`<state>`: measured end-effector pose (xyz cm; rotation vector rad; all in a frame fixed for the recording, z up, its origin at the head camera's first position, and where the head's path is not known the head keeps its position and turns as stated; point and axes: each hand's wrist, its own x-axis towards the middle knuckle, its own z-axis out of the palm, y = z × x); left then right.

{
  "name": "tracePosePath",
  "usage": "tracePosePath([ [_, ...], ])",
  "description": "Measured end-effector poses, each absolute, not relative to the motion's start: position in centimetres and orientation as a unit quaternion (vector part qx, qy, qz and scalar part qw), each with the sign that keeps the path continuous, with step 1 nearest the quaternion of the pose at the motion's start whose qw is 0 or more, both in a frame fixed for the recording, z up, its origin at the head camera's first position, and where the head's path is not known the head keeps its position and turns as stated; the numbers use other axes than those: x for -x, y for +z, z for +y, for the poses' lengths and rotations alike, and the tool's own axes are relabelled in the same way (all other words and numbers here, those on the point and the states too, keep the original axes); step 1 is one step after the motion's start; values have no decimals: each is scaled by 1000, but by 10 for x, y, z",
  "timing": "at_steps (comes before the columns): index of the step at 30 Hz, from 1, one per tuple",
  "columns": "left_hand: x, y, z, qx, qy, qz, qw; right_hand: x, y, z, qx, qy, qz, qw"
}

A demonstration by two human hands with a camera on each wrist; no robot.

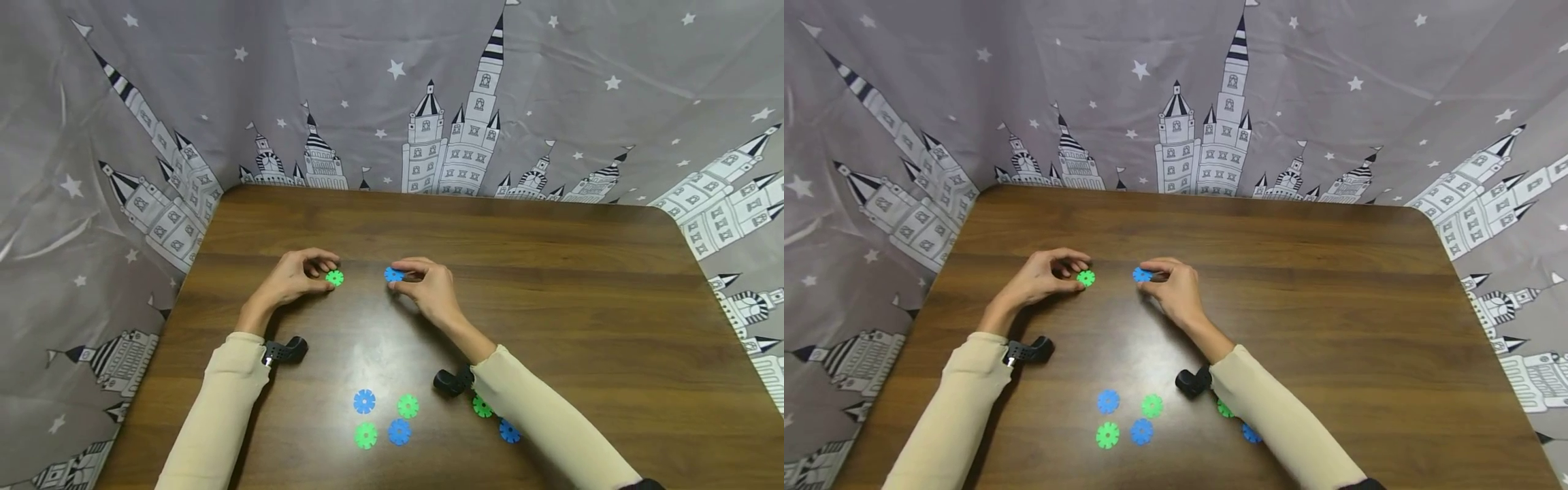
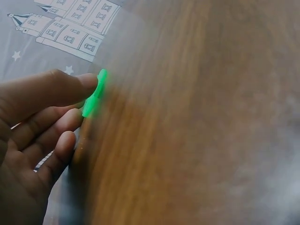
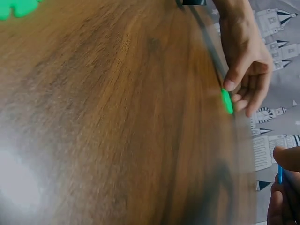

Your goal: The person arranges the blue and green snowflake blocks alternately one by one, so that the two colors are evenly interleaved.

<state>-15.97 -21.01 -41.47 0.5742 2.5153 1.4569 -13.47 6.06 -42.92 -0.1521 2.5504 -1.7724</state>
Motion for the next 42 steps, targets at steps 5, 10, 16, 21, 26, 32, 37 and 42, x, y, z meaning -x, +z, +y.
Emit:
tracePosePath([
  [5, 160, -416, -209, -196, 481, 850, 86, 138, -436, 52, 40, -561, 827, 19],
  [10, 159, -415, -209, -191, 479, 853, 86, 140, -443, 46, 35, -555, 831, 23],
  [16, 159, -415, -209, -191, 480, 852, 86, 141, -447, 41, 45, -546, 837, 22],
  [21, 161, -415, -209, -191, 478, 853, 87, 142, -452, 35, 52, -535, 843, 22],
  [26, 162, -417, -210, -190, 480, 852, 89, 143, -455, 29, 55, -526, 848, 26],
  [32, 164, -417, -209, -192, 482, 850, 95, 146, -456, 21, 57, -513, 856, 24],
  [37, 163, -417, -210, -190, 483, 849, 97, 149, -458, 13, 68, -501, 862, 23],
  [42, 163, -416, -211, -191, 480, 850, 99, 151, -457, 5, 78, -496, 864, 24],
])
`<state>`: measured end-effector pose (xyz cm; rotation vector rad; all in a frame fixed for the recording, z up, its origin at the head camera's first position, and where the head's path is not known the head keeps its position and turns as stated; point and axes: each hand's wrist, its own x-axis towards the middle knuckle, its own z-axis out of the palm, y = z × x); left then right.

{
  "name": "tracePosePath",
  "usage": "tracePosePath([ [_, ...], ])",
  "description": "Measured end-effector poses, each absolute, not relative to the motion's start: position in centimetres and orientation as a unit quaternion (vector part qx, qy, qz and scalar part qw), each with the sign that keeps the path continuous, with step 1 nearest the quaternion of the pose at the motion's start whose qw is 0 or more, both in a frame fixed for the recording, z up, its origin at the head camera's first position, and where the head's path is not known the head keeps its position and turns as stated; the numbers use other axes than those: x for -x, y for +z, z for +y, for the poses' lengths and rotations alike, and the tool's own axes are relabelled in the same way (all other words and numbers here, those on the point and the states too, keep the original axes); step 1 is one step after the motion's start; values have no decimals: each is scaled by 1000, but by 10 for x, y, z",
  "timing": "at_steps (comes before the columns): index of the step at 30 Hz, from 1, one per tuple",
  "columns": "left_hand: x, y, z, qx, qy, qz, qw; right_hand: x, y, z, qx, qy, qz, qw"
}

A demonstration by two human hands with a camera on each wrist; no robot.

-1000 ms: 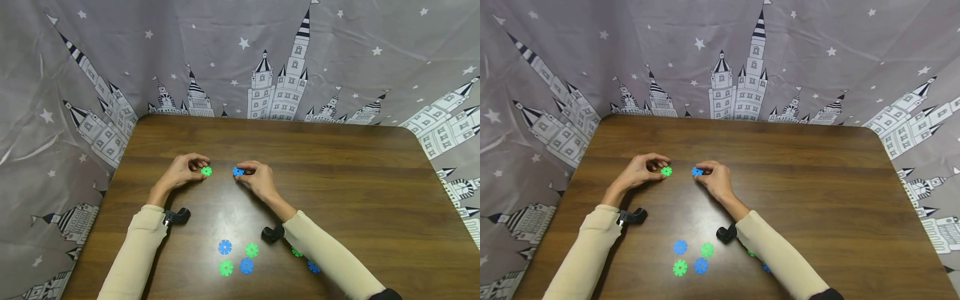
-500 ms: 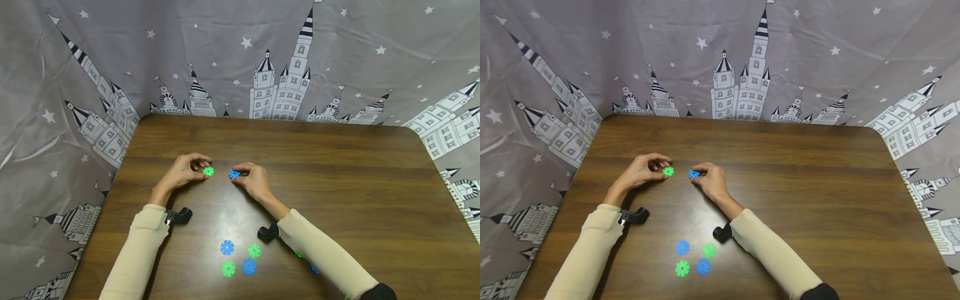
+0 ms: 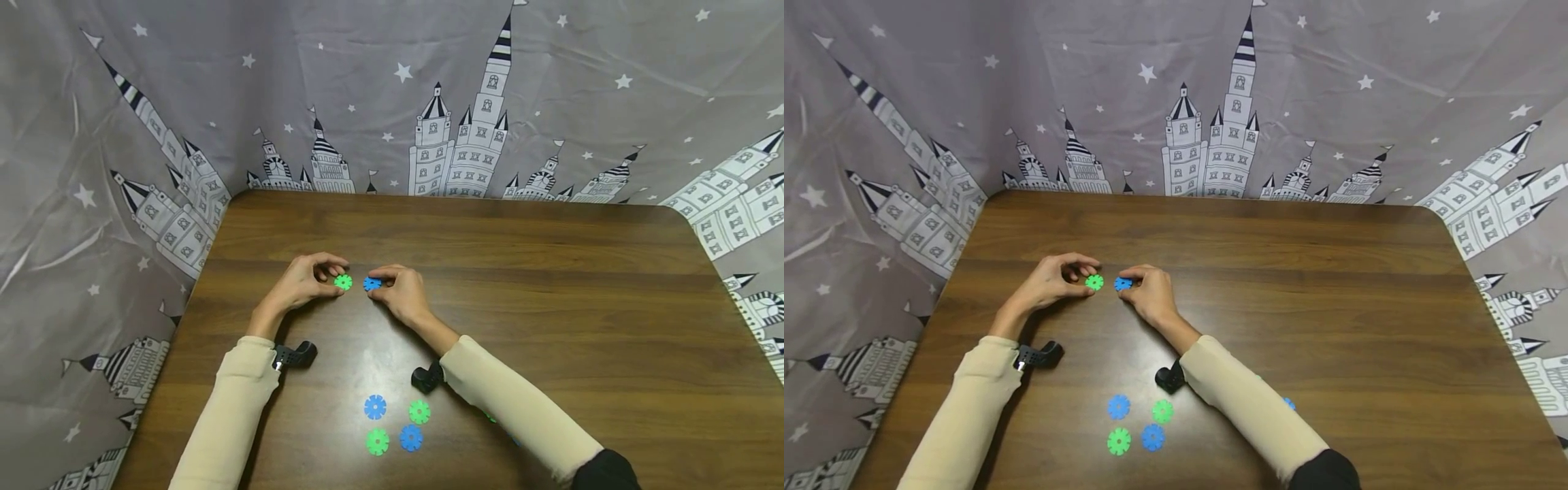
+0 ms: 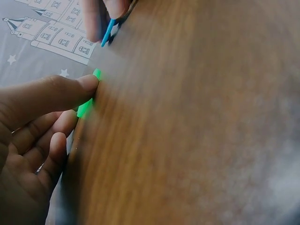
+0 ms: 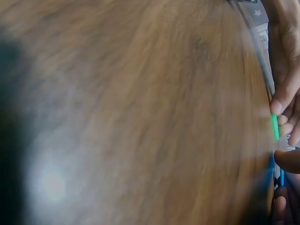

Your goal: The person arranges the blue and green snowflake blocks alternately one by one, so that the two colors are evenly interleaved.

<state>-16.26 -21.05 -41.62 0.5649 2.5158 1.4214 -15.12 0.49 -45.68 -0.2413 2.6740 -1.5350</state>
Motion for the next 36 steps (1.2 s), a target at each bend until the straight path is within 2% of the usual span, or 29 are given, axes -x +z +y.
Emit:
tracePosePath([
  [5, 163, -420, -211, -186, 478, 852, 102, 152, -457, -3, 85, -490, 867, 29],
  [13, 178, -451, -216, -184, 483, 850, 96, 154, -456, -6, 84, -485, 870, 25],
  [28, 179, -454, -222, -194, 481, 851, 86, 155, -456, -11, 88, -486, 869, 27],
  [36, 162, -414, -208, -186, 476, 853, 103, 155, -456, -10, 89, -488, 868, 30],
])
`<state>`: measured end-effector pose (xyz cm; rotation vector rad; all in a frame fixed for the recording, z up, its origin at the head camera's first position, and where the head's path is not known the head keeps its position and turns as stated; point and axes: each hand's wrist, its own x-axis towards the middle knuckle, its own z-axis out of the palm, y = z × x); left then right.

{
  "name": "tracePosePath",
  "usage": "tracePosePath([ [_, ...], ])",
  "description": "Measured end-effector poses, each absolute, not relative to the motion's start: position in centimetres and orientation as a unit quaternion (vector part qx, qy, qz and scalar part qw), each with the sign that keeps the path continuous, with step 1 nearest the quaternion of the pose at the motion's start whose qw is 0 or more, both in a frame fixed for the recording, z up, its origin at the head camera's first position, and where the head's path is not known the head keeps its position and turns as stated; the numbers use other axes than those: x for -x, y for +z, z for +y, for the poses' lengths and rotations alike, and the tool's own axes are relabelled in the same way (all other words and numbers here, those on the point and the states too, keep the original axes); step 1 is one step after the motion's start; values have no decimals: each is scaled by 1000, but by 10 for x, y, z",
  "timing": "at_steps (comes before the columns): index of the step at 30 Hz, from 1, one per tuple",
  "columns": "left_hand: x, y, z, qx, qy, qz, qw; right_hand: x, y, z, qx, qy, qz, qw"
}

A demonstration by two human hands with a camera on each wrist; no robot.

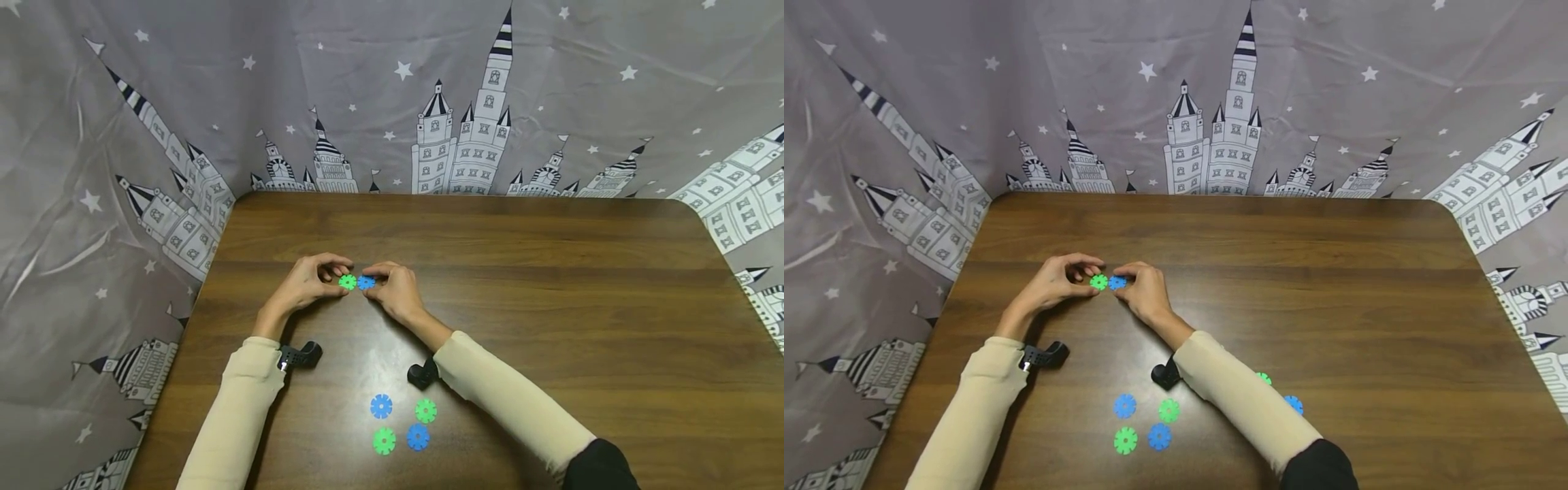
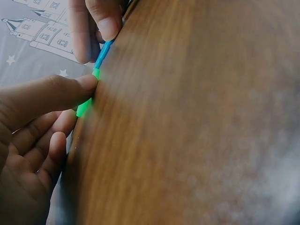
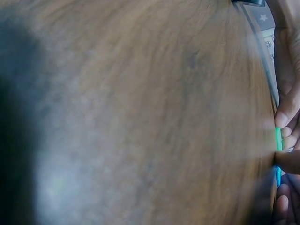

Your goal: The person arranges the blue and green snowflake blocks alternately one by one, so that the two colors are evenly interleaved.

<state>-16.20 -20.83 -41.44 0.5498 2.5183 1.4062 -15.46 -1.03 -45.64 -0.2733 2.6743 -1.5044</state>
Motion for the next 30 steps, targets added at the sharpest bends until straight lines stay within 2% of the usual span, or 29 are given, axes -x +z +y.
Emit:
tracePosePath([
  [15, 159, -417, -207, -183, 478, 853, 100, 153, -458, -6, 92, -511, 854, 35],
  [24, 157, -419, -208, -183, 496, 843, 98, 150, -457, -1, 68, -537, 838, 59],
  [30, 158, -417, -208, -183, 498, 842, 95, 151, -457, -1, 79, -526, 845, 50],
])
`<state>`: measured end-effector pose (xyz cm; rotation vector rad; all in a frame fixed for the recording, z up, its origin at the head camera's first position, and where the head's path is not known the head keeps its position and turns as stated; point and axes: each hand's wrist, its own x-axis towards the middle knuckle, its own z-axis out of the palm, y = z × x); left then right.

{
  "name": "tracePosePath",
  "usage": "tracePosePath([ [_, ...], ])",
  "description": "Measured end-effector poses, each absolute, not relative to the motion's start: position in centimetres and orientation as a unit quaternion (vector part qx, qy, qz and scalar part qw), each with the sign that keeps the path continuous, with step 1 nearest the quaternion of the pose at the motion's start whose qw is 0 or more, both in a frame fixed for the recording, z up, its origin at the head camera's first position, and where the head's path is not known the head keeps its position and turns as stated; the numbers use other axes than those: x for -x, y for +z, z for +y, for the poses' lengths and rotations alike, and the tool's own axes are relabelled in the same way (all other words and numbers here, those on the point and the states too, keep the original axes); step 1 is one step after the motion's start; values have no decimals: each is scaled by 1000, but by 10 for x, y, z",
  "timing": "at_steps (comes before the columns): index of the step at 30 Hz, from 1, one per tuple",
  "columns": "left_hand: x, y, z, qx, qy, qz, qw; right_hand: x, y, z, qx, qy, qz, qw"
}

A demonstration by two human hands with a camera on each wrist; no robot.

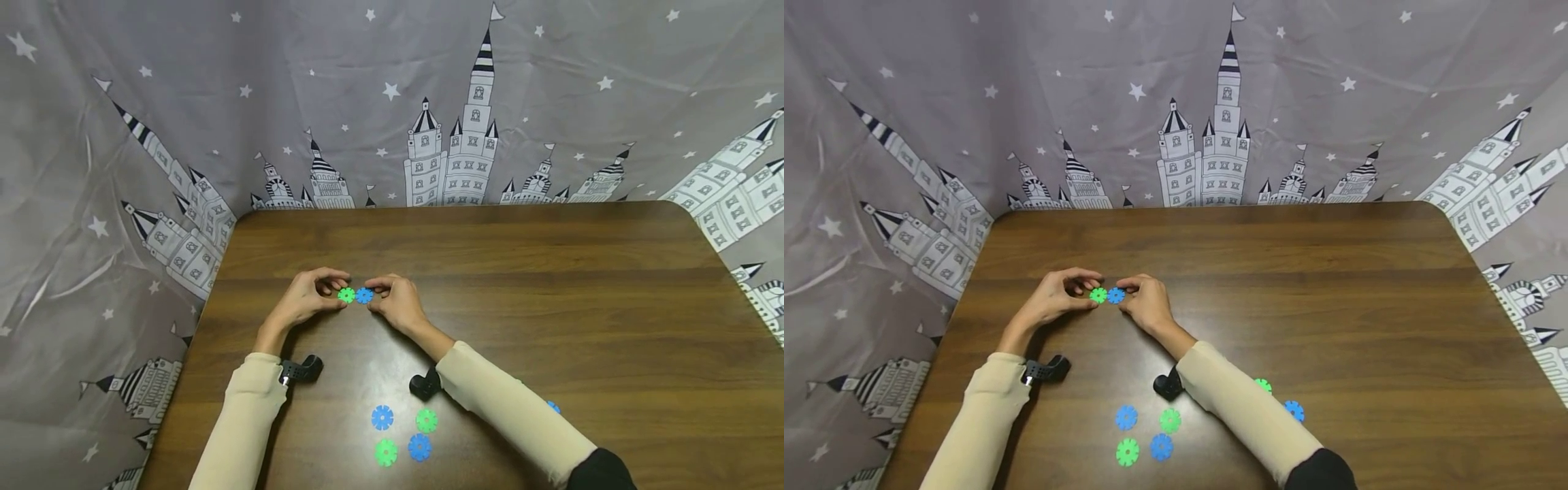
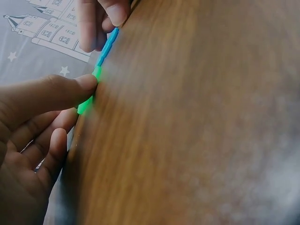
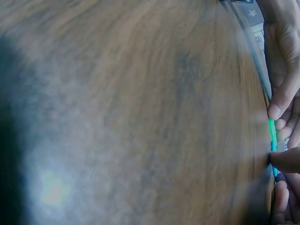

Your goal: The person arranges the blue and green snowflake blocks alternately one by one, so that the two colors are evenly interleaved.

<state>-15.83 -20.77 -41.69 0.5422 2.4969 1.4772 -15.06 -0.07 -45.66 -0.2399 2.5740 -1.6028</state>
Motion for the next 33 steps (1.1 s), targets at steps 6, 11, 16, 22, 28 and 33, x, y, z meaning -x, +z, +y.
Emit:
tracePosePath([
  [6, 159, -417, -208, -179, 498, 843, 98, 151, -457, -2, 79, -531, 842, 48],
  [11, 160, -418, -208, -180, 499, 842, 97, 150, -456, -2, 75, -532, 842, 48],
  [16, 160, -419, -208, -181, 497, 843, 97, 149, -456, -2, 75, -532, 842, 46],
  [22, 159, -417, -207, -186, 497, 843, 88, 150, -457, 1, 82, -547, 832, 44],
  [28, 159, -417, -203, -190, 511, 834, 84, 147, -457, 9, 77, -554, 828, 47],
  [33, 160, -426, -197, -196, 496, 844, 58, 139, -454, 17, 73, -568, 817, 69],
])
